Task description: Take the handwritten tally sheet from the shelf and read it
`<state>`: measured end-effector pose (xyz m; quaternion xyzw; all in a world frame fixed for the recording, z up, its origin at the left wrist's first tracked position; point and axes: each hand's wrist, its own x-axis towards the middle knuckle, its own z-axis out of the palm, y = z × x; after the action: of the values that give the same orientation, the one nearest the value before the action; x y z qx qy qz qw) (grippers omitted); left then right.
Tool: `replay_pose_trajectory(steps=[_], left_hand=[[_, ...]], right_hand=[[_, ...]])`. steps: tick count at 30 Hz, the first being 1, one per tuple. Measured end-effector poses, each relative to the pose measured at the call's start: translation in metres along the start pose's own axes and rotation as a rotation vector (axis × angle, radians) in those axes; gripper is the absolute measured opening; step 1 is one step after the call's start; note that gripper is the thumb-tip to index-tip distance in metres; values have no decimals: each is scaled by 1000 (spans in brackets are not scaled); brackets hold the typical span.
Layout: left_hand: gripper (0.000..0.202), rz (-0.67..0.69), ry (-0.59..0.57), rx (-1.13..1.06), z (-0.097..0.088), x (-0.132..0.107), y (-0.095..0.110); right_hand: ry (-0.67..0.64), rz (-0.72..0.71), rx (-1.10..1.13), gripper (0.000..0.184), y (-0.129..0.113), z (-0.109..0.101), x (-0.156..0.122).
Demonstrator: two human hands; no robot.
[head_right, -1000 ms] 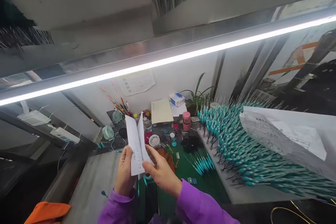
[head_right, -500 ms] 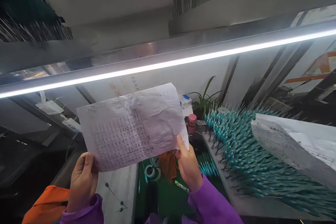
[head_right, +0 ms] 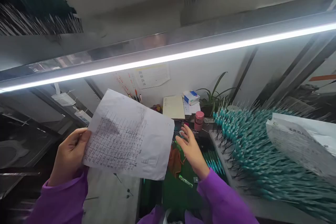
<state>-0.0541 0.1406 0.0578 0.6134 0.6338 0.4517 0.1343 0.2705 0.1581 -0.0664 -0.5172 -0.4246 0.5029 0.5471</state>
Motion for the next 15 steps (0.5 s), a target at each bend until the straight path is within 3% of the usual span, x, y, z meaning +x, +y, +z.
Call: replay_pose_trajectory(steps=[4,6,8,11,13,15], left_hand=[[23,110,-305,-5,-4,11,13],[24,151,-403,-3,1,17,18],[24,162,-423,0,6,22,20],[21,150,-190,-35,7,24,19],[27,149,30,-151,4,18,15],[37,118,154,-338,3,4,11]], right_hand=[[-231,-234,-118,72,-42,15,18],[-409,-242,-143,67,-62,30,20],[-537,-157,-158,52,-74,43,18],[-566,-5,-120,39,-80,53,15],[-503,12,-29,37,-80,52,14],[-406,-14,55,35,-80,50,13]])
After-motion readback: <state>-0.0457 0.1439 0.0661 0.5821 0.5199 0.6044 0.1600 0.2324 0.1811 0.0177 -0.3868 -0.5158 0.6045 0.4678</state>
